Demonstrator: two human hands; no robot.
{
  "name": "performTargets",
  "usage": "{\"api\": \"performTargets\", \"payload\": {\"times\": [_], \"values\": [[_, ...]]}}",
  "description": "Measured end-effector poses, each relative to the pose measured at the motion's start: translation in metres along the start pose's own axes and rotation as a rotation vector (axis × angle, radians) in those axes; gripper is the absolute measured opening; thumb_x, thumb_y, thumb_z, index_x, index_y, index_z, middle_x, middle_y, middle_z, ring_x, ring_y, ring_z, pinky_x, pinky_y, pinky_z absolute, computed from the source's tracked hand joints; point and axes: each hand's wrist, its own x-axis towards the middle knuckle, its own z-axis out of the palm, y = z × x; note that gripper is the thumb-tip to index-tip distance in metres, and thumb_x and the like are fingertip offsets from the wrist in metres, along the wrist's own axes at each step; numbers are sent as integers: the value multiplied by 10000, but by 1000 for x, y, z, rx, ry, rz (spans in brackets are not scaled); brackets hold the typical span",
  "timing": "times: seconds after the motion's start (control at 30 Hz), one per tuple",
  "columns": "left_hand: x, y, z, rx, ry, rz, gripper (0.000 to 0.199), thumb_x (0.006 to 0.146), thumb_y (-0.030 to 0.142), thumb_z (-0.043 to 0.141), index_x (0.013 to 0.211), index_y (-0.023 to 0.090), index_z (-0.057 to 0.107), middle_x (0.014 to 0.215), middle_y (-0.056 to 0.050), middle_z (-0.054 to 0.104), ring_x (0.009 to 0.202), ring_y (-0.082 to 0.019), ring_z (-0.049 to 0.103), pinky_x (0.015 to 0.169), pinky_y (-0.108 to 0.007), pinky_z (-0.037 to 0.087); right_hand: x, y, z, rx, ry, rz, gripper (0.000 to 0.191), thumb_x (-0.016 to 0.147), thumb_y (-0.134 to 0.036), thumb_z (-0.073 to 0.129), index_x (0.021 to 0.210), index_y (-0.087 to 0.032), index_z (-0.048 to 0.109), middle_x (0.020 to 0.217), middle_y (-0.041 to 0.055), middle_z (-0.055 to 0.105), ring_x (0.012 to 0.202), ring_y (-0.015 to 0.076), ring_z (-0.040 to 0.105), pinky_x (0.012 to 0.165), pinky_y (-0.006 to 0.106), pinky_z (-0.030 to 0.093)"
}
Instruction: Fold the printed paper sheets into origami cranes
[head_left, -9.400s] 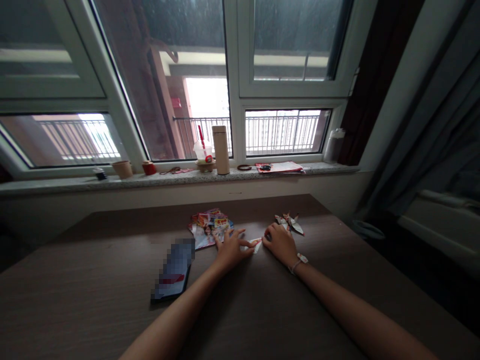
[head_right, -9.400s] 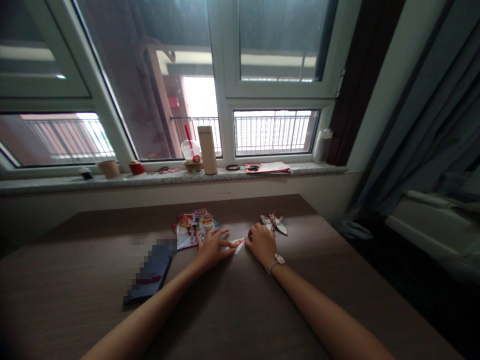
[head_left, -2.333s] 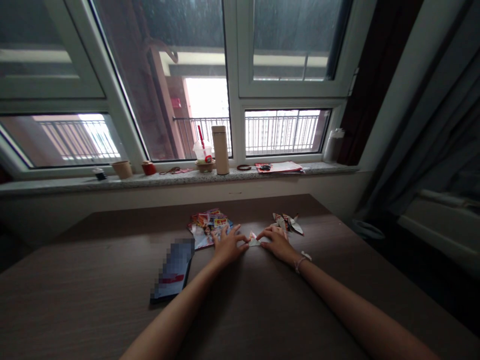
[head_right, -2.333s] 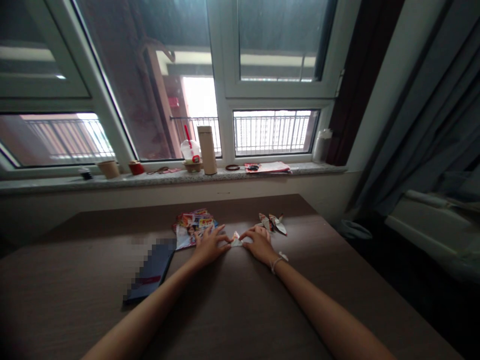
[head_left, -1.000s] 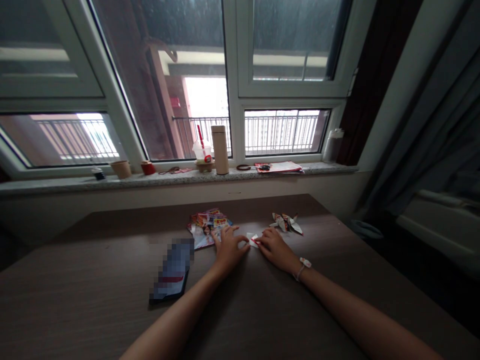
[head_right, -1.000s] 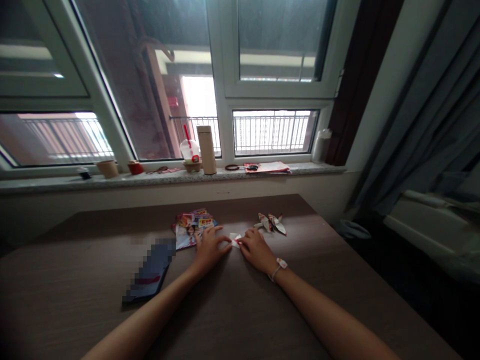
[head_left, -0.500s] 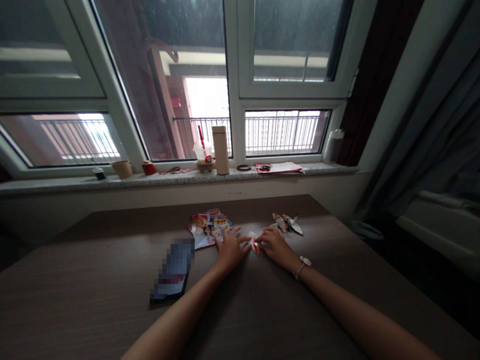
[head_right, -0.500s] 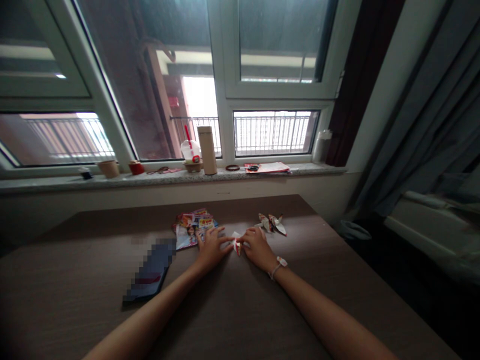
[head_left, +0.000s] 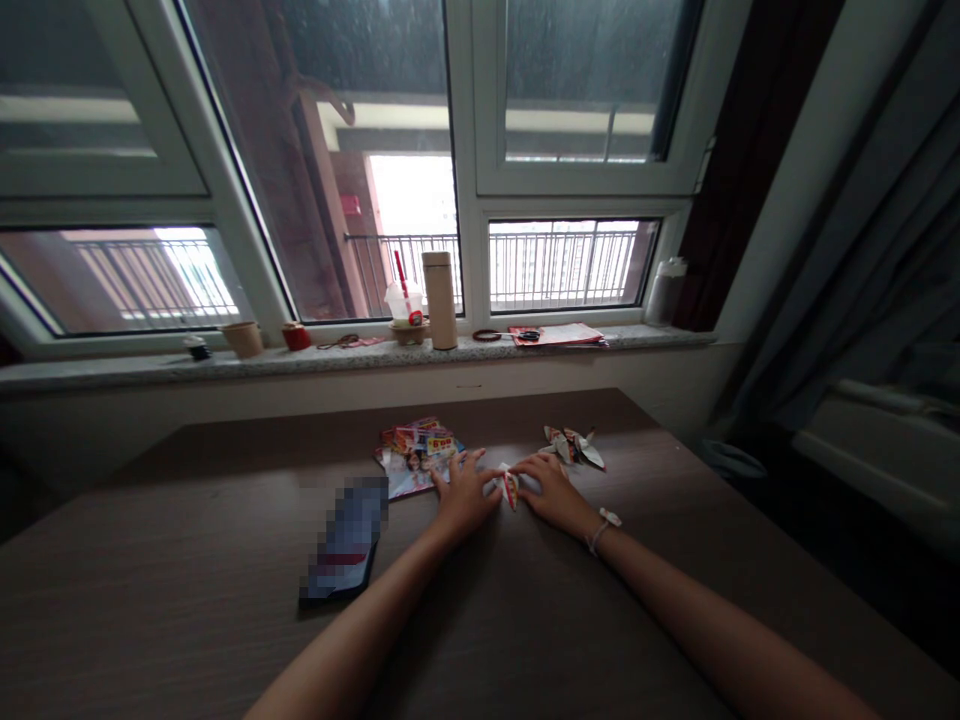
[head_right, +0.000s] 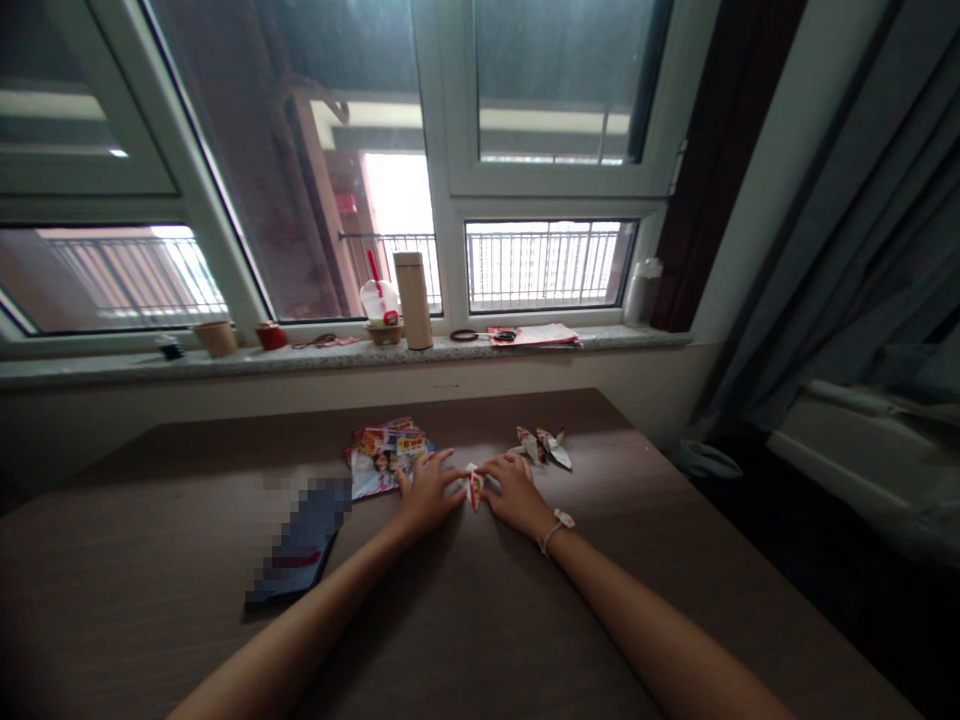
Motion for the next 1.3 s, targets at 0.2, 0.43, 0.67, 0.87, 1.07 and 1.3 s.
{"api": "performTargets", "payload": {"times": [0.2,0.43,0.67,0.87,1.07,1.3], "values": [[1,2,-2,-35,20,6,259,836,317,617,1086,337,687,1497,-34,446,1417,-341,279,1082,-761,78,1,1,0,-7,-8,-6,353,824,-212,662,1171,-274,676,1178,47,663,1199,265,454,1080,459,297],[2,-2,-3,-88,100,-33,163,869,389,604,898,244,671,1407,-51,538,1373,-312,355,1110,-725,75,1,3,3,-31,-36,-25,427,842,-186,629,1256,-289,632,1202,51,632,1195,264,431,1083,462,283],[-1,-10,-5,-55,41,-27,174,821,313,655,978,323,729,1446,-27,507,1398,-329,321,1115,-710,73,1,2,4,-88,-68,-23,417,844,-139,590,1209,-329,656,1177,57,589,1156,258,437,1064,472,286],[-3,-14,-6,-22,39,-18,154,831,354,663,945,375,765,1473,-4,485,1399,-365,312,1093,-751,7,1,7,-1,51,-29,-10,218,830,-216,648,1046,-238,662,1101,48,634,1104,238,499,1013,405,347],[-2,-19,-7,3,0,26,176,844,399,667,994,398,760,1515,-6,442,1414,-378,296,1080,-769,17,0,10,-7,109,-16,-53,112,892,-255,581,865,-208,679,995,43,677,1068,226,525,1006,392,363],[0,-25,-8,31,-49,56,231,853,365,674,1066,431,734,1535,-11,419,1424,-386,284,1072,-777,-17,-4,2,-8,-59,-7,-153,221,829,-111,581,886,-250,743,1036,42,668,1061,219,524,1050,429,331]]}}
